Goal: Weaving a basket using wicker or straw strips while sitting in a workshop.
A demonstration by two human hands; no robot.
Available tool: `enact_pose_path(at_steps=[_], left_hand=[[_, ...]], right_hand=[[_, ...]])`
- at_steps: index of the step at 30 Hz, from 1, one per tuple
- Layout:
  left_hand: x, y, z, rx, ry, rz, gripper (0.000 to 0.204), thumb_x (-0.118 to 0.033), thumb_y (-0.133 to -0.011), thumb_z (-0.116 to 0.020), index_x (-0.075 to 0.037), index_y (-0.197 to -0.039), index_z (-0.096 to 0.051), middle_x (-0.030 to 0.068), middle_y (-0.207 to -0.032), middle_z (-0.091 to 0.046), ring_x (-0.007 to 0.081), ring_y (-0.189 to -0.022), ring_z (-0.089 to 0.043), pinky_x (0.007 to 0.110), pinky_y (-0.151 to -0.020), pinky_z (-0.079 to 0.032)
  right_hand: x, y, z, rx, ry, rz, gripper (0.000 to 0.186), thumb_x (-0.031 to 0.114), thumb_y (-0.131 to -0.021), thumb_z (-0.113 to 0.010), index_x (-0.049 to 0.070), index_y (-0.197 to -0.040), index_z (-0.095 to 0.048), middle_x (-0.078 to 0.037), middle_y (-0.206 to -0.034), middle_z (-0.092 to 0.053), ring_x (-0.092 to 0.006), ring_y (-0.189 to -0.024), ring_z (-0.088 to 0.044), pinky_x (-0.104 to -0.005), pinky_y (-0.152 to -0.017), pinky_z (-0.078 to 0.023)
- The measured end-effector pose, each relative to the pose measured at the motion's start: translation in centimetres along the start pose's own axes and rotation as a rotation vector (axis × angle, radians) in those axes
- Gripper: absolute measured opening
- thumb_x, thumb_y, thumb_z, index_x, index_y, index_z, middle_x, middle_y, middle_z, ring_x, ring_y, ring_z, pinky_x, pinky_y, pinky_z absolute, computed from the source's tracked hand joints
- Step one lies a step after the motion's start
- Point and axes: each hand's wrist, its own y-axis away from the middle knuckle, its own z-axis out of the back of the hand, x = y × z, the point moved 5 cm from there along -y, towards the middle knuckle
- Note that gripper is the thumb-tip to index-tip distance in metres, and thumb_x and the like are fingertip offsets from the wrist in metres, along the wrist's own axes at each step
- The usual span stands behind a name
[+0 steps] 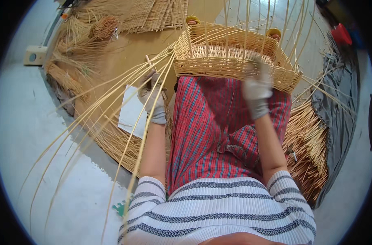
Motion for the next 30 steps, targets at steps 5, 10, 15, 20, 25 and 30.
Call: enact_pose_path(at_steps=[5, 10, 15, 20, 25, 30], left_hand=[[-2.5, 2.1, -0.3, 0.605, -0.575, -0.051, 0.043, -0.015, -0.11, -0.052, 0.001, -0.15, -0.054, 0.0183, -0.142, -0.063, 0.0263, -0.131, -0.061, 0.039, -0.111, -0.051], [-8.4, 2.1, -4.1, 0.641, -0.131, -0.058, 0.058, -0.006, -0.102, -0.067, -0.005, -0.157, -0.05, 0.0137, -0.139, -0.066, 0.0204, -0.121, -0.066, 0.035, -0.105, -0.053], [-6.6, -2.4, -6.8, 0.329, -0.099, 0.075, 0.034, -0.017, -0.108, -0.064, -0.004, -0.14, -0.061, 0.0066, -0.089, -0.073, 0.0103, -0.088, -0.069, 0.024, -0.083, -0.056], [-3.7, 0.6, -5.1, 0.248, -0.035, -0.134, 0.032, -0.028, -0.11, -0.062, -0.002, -0.129, -0.068, 0.0059, -0.102, -0.072, 0.0155, -0.101, -0.069, 0.031, -0.089, -0.057], [2.6, -1.0, -7.0, 0.33, -0.099, 0.135, 0.051, -0.034, -0.102, -0.075, -0.003, -0.14, -0.062, 0.01, -0.123, -0.07, 0.0215, -0.112, -0.066, 0.034, -0.103, -0.053], [6.2, -4.3, -10.4, 0.668, -0.11, 0.454, 0.073, -0.053, -0.095, -0.078, -0.002, -0.144, -0.061, 0.0144, -0.145, -0.064, 0.0266, -0.127, -0.06, 0.041, -0.11, -0.046]], right_hand=[[13.6, 12.0, -8.4, 0.82, -0.602, 1.058, 0.053, 0.024, -0.08, -0.08, 0.018, -0.132, -0.071, -0.015, -0.119, -0.071, -0.0354, -0.119, -0.065, -0.0479, -0.106, -0.051], [14.1, 14.6, -9.1, 1.094, -0.487, 1.196, 0.025, 0.031, -0.084, -0.077, 0.015, -0.103, -0.077, -0.009, -0.103, -0.074, -0.0309, -0.102, -0.07, -0.0453, -0.09, -0.056], [11.4, 5.8, -5.7, 1.001, -0.541, 0.515, 0.02, 0.028, -0.094, -0.071, 0.008, -0.09, -0.071, -0.007, -0.086, -0.071, -0.0231, -0.082, -0.071, -0.0417, -0.078, -0.057], [0.1, -5.2, -8.2, 0.453, -1.224, -0.224, 0.054, 0.055, -0.111, -0.043, 0.005, -0.099, -0.062, -0.003, -0.087, -0.055, -0.0181, -0.073, -0.052, -0.0447, -0.091, -0.056], [-7.7, -3.2, -8.2, 0.41, -0.989, -0.155, 0.029, 0.032, -0.112, -0.056, 0.006, -0.117, -0.069, -0.005, -0.11, -0.069, -0.0152, -0.095, -0.067, -0.036, -0.087, -0.059], [-3.6, -4.7, -5.5, 0.265, -0.602, -0.404, 0.019, 0.006, -0.109, -0.059, 0.006, -0.121, -0.074, -0.005, -0.113, -0.075, -0.0128, -0.102, -0.07, -0.0283, -0.086, -0.06]])
